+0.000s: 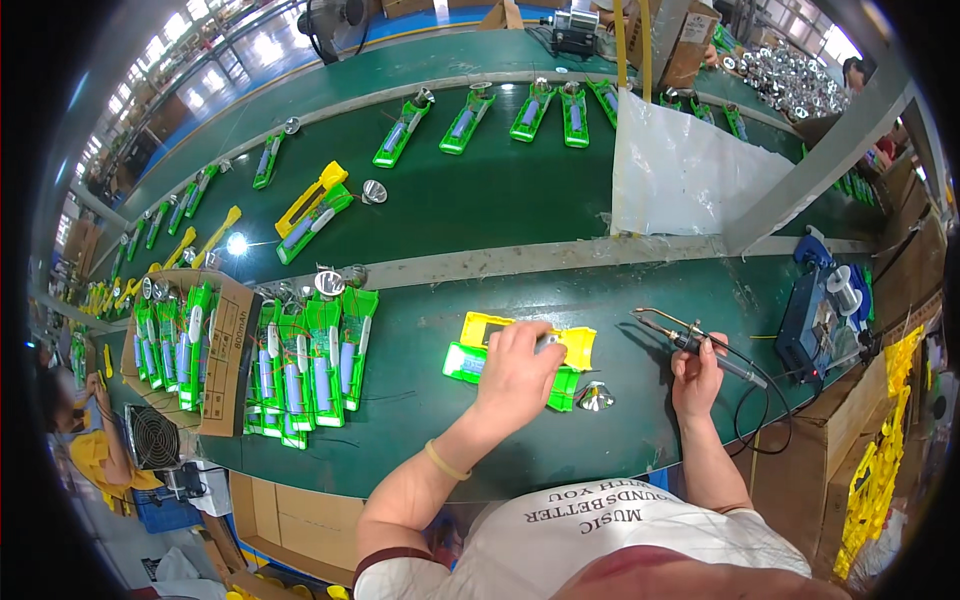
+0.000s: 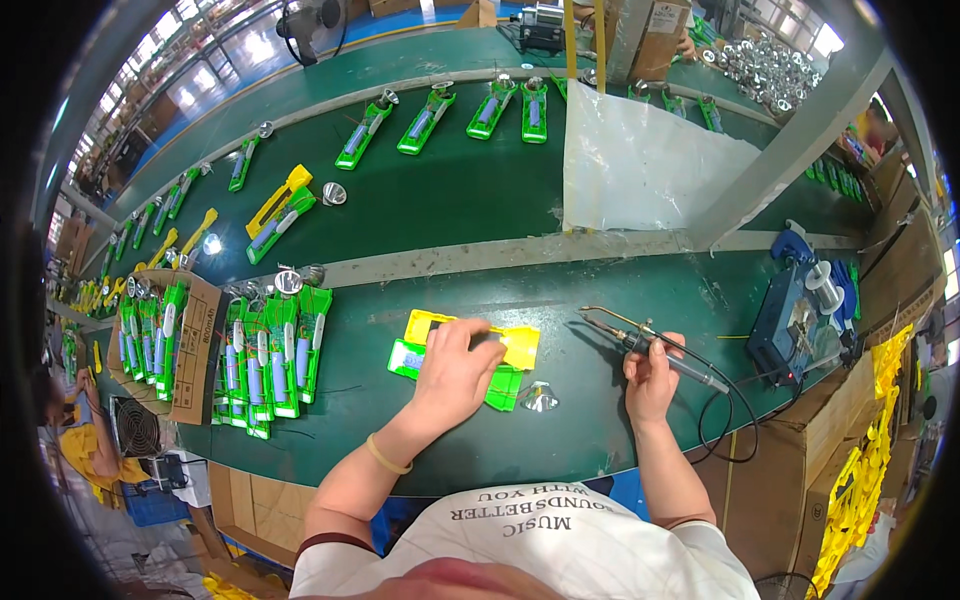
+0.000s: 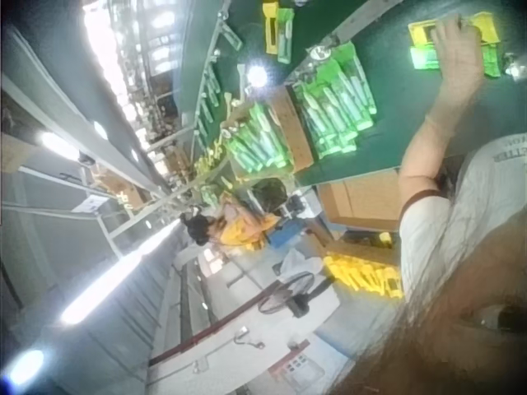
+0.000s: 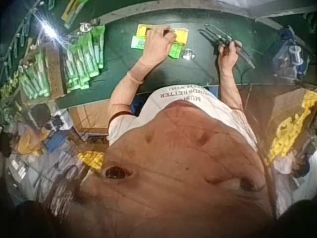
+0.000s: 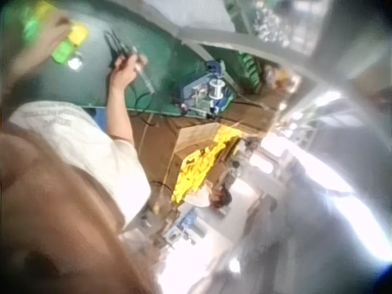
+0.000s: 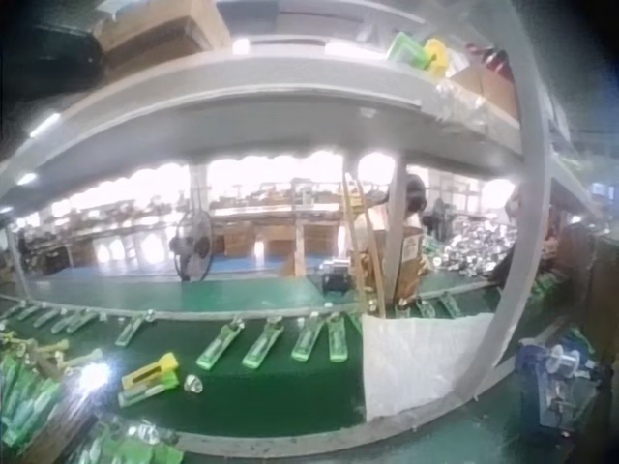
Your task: Soldering internal wiring and assembling components of solar-powered flashlights on a factory assembly line.
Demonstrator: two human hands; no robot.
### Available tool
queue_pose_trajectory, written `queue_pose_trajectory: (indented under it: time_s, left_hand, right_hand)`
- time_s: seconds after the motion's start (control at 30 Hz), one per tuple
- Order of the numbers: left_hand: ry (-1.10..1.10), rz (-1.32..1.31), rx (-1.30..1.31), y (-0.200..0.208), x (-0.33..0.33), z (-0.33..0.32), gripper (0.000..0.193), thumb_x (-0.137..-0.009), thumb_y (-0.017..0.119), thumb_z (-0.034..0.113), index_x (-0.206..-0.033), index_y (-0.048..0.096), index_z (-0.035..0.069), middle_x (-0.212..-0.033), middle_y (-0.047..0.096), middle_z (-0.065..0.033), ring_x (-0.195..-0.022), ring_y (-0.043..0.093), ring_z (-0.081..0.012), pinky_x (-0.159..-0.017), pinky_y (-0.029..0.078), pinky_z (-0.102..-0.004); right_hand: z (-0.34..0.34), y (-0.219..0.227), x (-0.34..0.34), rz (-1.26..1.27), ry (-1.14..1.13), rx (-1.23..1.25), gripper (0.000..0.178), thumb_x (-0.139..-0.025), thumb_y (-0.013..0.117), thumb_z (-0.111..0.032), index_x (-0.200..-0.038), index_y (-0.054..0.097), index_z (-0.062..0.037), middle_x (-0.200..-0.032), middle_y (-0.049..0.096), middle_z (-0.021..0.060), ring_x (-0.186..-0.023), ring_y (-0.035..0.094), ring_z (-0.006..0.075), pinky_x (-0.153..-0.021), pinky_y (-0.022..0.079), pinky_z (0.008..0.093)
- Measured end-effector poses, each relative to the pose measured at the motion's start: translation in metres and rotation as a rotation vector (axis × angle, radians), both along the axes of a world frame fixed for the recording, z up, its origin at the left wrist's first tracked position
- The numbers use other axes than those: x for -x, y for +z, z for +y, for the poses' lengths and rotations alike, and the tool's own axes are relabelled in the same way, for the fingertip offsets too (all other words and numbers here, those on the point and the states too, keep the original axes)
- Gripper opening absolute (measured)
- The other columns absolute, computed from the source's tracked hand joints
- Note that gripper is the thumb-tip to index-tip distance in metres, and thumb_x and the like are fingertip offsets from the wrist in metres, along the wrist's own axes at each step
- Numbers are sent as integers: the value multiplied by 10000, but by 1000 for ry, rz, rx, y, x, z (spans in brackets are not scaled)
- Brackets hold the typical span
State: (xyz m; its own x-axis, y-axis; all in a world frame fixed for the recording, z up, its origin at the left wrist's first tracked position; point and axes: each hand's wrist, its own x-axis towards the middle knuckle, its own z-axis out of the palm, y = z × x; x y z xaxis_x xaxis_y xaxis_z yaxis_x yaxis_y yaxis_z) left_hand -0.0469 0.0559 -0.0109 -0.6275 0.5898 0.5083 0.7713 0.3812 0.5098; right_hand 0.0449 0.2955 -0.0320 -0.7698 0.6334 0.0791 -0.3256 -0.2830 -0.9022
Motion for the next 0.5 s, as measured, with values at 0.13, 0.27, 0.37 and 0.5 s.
queue_pose_trajectory:
  time_s: [0.13,0.27,0.37,0.5]
  left_hand:
    - [-31,-52,132,-4,-4,-1,202,-690,597,49,-888,589,89,-830,542,-59,-796,504,-250,-686,389,-368]
    - [-313,-69,146,-4,-19,-2,207,-681,560,55,-885,594,56,-801,531,-60,-791,500,-242,-691,386,-351]
    - [-306,-129,141,5,-18,-1,209,-705,553,55,-910,590,49,-820,537,-62,-808,501,-232,-719,382,-344]
    - [-259,-49,139,2,-24,-2,280,-698,560,47,-976,586,39,-784,520,-57,-784,500,-220,-723,379,-343]
  right_hand:
    - [-2,0,-3,-10,-9,21,109,-910,445,-202,-883,384,-115,-676,479,25,-472,410,88,-414,281,191]
    - [-1,2,-4,-4,-7,36,152,-888,488,-214,-908,380,-110,-659,467,48,-472,416,101,-428,330,198]
    - [-1,0,-4,-11,21,8,134,-899,468,-213,-910,379,-114,-684,482,41,-481,421,96,-422,312,193]
    - [-13,11,-11,-112,140,29,141,-922,427,-229,-988,346,-135,-755,533,77,-529,493,132,-363,298,200]
